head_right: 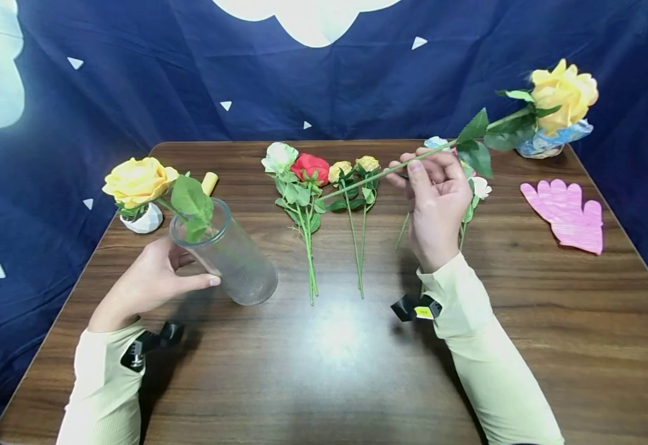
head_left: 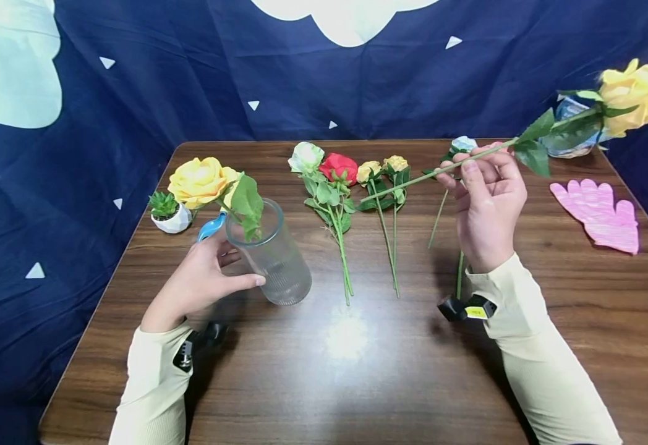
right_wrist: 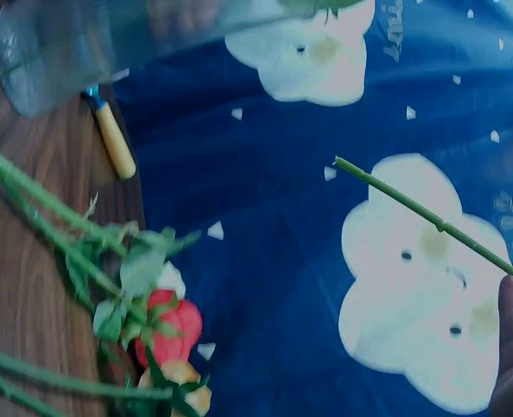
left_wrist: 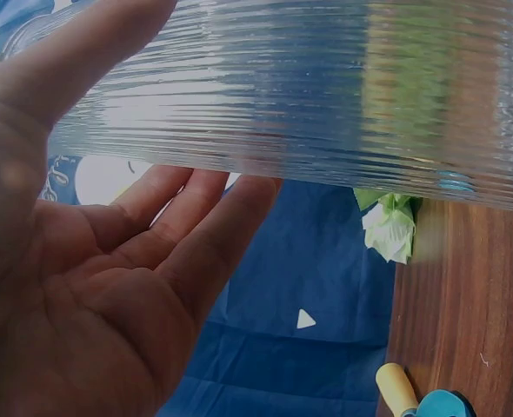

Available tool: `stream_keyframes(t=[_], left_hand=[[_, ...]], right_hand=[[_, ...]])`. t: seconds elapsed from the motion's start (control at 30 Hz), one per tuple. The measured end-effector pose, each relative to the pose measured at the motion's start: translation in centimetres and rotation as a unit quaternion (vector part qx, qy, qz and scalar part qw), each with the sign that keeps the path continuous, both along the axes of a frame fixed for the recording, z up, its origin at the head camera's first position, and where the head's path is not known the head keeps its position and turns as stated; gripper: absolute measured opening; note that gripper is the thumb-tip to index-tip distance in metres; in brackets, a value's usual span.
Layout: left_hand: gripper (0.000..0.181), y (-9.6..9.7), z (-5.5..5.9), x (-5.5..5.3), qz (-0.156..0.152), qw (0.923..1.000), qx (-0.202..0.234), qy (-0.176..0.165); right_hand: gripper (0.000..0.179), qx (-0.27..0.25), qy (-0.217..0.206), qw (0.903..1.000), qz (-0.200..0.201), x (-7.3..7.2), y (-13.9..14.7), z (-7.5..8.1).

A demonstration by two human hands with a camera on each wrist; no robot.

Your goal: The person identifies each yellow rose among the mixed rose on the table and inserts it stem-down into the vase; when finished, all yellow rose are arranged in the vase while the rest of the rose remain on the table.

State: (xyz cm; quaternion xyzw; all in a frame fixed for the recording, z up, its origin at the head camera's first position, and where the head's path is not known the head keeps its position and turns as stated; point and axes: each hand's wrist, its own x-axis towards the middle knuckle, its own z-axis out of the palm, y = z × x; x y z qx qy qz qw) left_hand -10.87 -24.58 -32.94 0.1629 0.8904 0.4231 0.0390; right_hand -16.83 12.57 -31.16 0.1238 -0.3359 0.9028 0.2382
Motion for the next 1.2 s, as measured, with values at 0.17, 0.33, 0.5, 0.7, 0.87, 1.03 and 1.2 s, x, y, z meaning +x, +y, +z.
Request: stream_keyframes(t=[0.17, 0.33, 0.5, 0.7, 0.87, 1.03, 1.2], left_hand=[[0.073, -0.1, -0.2, -0.1, -0.006, 0.9999, 0.010, 0.004], [0.073, -0.1, -0.1, -0.1, -0.004, 1.0000, 0.007, -0.001], [0.071, -0.1, -0.1, 0.0, 0.001, 0.9999, 0.005, -0.013], [0.070, 0.0, 0.0, 0.0, 0.002, 0.9998, 0.004, -0.018], [0.070, 0.1, -0.1, -0.2, -0.002, 0.9998, 0.001, -0.018], [0.069, 0.1, -0.1, -0.2, -0.003, 0.9999, 0.001, -0.012], [0.072, 0.0, -0.1, 0.0, -0.001, 0.9999, 0.002, -0.015]], right_hand=[[0.013, 0.005, 0.020, 0.9991, 0.038, 0.5, -1.8, 1.3], [0.017, 0.037, 0.038, 0.9965, 0.065, 0.7, -3.9, 2.8], [0.020, 0.073, 0.059, 0.9927, 0.075, 0.7, -6.0, 4.0], [0.023, 0.085, 0.076, 0.9898, 0.085, 1.0, -7.7, 4.6], [0.025, 0.097, 0.084, 0.9887, 0.077, 1.1, -8.5, 4.6], [0.023, 0.148, 0.081, 0.9841, 0.055, 1.2, -9.3, 4.7], [0.018, 0.197, 0.093, 0.9754, 0.034, 1.3, -10.0, 4.7]])
